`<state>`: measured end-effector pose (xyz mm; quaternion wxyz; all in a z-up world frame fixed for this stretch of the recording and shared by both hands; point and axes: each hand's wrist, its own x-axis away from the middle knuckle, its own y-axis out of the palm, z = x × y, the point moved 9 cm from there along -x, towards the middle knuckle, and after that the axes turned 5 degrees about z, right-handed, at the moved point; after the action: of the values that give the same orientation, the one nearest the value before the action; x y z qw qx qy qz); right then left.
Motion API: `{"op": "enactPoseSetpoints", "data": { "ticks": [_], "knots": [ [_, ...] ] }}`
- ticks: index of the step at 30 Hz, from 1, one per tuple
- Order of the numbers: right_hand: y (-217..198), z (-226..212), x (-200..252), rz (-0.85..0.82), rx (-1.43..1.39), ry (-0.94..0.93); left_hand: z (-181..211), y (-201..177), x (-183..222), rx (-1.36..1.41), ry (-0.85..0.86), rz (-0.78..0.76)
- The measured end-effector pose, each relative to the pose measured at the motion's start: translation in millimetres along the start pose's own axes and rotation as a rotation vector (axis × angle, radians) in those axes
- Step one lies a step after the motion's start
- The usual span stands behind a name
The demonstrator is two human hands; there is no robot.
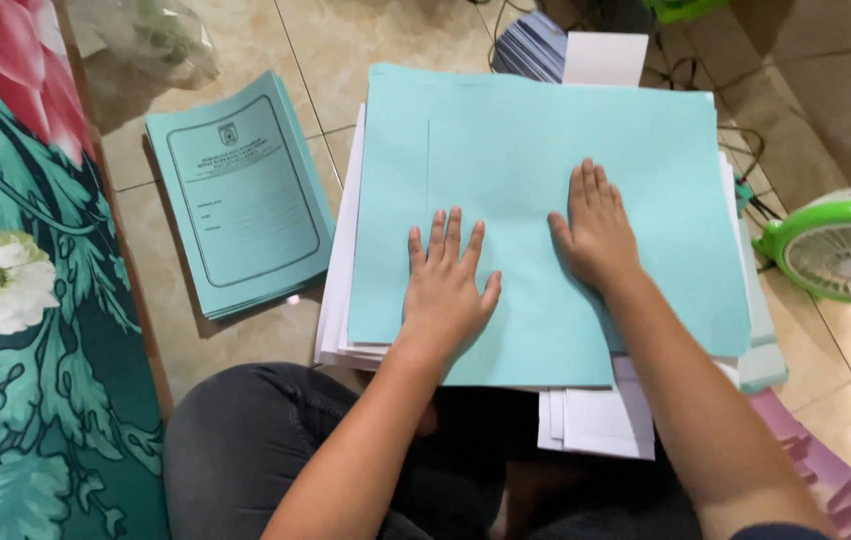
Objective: Assembling light blue folders by folding covers and placing them onto stacks of paper.
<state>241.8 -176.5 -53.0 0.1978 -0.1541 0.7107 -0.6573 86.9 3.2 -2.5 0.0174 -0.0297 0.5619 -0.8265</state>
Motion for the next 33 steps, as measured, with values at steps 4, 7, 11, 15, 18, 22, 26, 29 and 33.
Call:
{"op": "enactPoseSetpoints", "data": {
  "ticks": [4,7,11,15,18,22,26,29,33],
  "knots": [
    [-35,-45,106,0.063,0.015,0.003,1,-1,-2,-0.009,-0.003,0.013],
    [-22,-54,170,-0.043,-0.016,0.062,-4,14,-3,0.005,-0.009,0.014],
    [-22,-62,213,0.160,0.006,0.076,-4,19,-5,-0.036,0.101,0.304],
    [6,-29,206,-0.124,-0.040,0.229,1,-1,4,-0.011,0.003,0.113],
    [-19,-24,179,-0.225,-0.182,0.362,1,-1,4,-0.020,-0.011,0.088],
    [-15,-2,166,-0.156,-0.361,0.471,4,-10,8,-0.022,-0.017,0.101],
    [-18,1,173,-0.106,-0.693,0.614,6,-12,8,-0.016,0.007,0.150],
    [-33,-2,178,-0.127,-0.977,0.690,7,0,6,-0.037,0.086,0.259],
    [14,12,167,-0.137,-1.501,0.728,40,1,25,-0.010,0.389,0.431]
  ]
}}
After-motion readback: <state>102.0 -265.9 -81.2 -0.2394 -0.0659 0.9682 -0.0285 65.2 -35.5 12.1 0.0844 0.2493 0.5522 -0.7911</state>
